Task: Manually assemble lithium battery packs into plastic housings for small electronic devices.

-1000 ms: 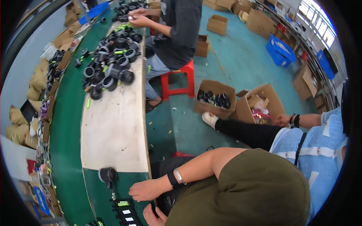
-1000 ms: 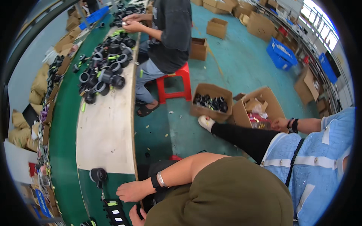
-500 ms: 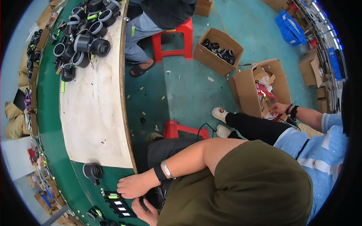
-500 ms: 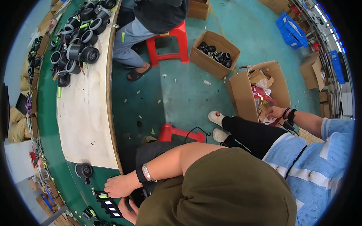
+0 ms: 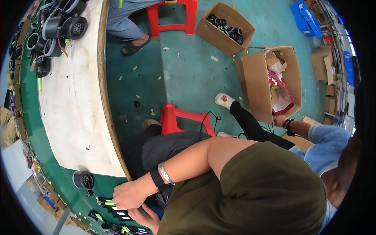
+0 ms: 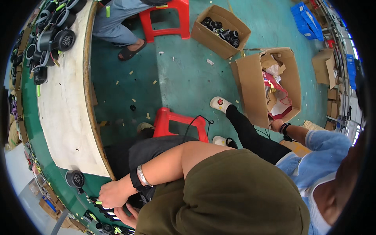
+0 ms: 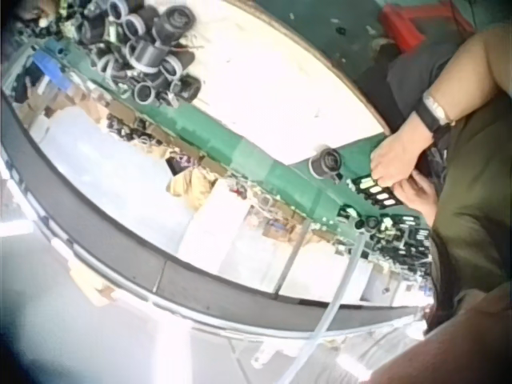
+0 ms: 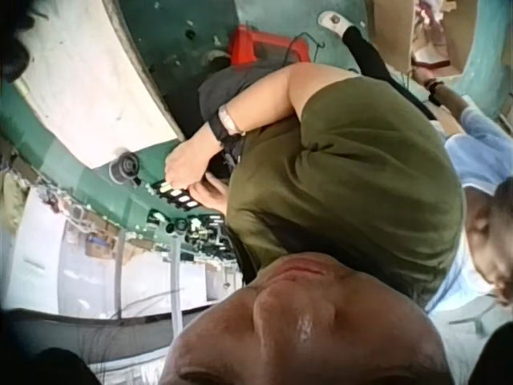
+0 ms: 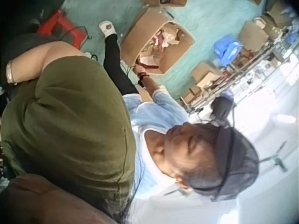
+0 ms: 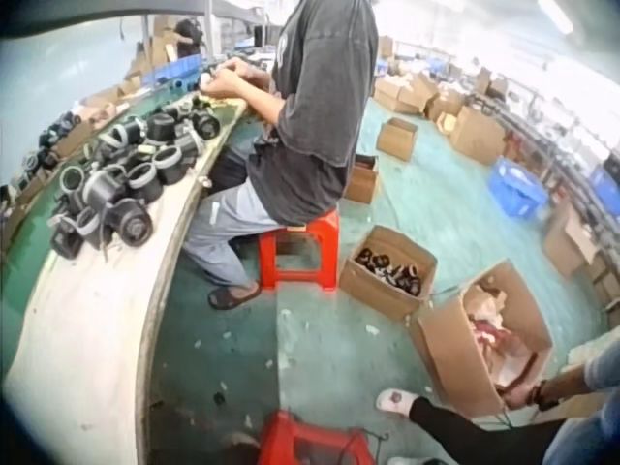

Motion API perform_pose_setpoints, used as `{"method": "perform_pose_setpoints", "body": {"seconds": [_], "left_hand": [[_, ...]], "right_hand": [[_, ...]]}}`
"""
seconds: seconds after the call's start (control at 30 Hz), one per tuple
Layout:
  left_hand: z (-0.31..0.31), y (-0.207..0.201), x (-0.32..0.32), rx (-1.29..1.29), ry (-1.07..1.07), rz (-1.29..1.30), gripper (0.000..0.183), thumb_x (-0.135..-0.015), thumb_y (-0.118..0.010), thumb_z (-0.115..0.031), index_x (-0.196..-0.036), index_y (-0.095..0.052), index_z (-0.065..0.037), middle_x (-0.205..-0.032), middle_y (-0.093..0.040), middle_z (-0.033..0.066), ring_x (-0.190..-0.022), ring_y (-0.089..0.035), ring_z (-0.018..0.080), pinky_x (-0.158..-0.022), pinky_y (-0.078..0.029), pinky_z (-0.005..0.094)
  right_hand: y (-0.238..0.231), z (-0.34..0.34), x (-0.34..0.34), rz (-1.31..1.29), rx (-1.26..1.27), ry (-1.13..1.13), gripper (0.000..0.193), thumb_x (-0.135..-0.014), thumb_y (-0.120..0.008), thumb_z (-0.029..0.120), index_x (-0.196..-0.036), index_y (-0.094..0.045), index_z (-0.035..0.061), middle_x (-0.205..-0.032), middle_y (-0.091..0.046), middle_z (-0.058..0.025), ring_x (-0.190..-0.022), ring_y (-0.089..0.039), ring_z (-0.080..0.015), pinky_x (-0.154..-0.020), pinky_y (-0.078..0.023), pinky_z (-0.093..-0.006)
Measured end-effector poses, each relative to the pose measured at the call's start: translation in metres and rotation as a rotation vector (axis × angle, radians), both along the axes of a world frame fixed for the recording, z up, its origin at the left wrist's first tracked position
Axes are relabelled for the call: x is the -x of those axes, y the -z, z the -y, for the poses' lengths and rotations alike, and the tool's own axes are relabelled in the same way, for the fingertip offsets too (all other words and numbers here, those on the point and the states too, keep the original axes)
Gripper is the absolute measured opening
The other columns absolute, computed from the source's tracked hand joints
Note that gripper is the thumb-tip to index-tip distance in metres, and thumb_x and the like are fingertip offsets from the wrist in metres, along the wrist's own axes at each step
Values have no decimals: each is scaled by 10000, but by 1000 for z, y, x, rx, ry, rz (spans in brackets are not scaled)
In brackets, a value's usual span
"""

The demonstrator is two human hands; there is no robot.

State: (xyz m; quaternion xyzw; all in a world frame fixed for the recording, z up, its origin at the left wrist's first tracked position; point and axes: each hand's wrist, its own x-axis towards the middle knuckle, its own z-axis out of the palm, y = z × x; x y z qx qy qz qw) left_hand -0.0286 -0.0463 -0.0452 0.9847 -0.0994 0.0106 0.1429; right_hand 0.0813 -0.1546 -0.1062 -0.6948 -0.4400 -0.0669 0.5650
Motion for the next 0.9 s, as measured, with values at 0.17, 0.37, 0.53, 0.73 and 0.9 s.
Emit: {"method": "perform_pose_setpoints", "body": {"seconds": [0.17,0.37,0.53,0.73,0.9], "left_hand": [[2,3,-5,-15,-65,-17,238,-820,-581,-58,-1016,-556,74,-976,-536,206,-899,-501,348,-781,-397,412],[-12,12,-4,-111,-120,5,238,-783,-581,0,-1010,-558,66,-942,-548,194,-858,-509,321,-757,-401,377],[-21,18,-4,-101,-129,-46,249,-759,-604,14,-1001,-560,55,-904,-564,169,-838,-537,275,-746,-415,329],[2,6,-11,-45,-47,49,200,-780,-592,12,-974,-556,43,-878,-536,171,-828,-524,301,-747,-413,345],[11,1,-11,-53,-51,-11,216,-790,-603,-25,-986,-540,41,-926,-502,182,-870,-505,345,-766,-411,388]], "right_hand": [[-3,3,-1,-48,-18,-49,203,-742,-582,209,-725,-654,20,-750,-635,-136,-763,-625,-306,-658,-499,-396],[-6,3,-4,-93,-6,-127,209,-757,-584,219,-771,-655,23,-789,-636,-129,-787,-625,-298,-665,-502,-395],[-4,10,-4,-96,-31,-125,227,-765,-575,233,-788,-645,18,-799,-626,-136,-791,-620,-306,-665,-499,-405],[-5,9,-2,-136,-90,-126,178,-724,-568,169,-705,-619,-1,-730,-601,-145,-761,-605,-315,-669,-485,-397],[-5,16,-5,-141,-20,-171,228,-745,-596,230,-738,-627,4,-756,-605,-142,-764,-604,-319,-663,-483,-410]]}}
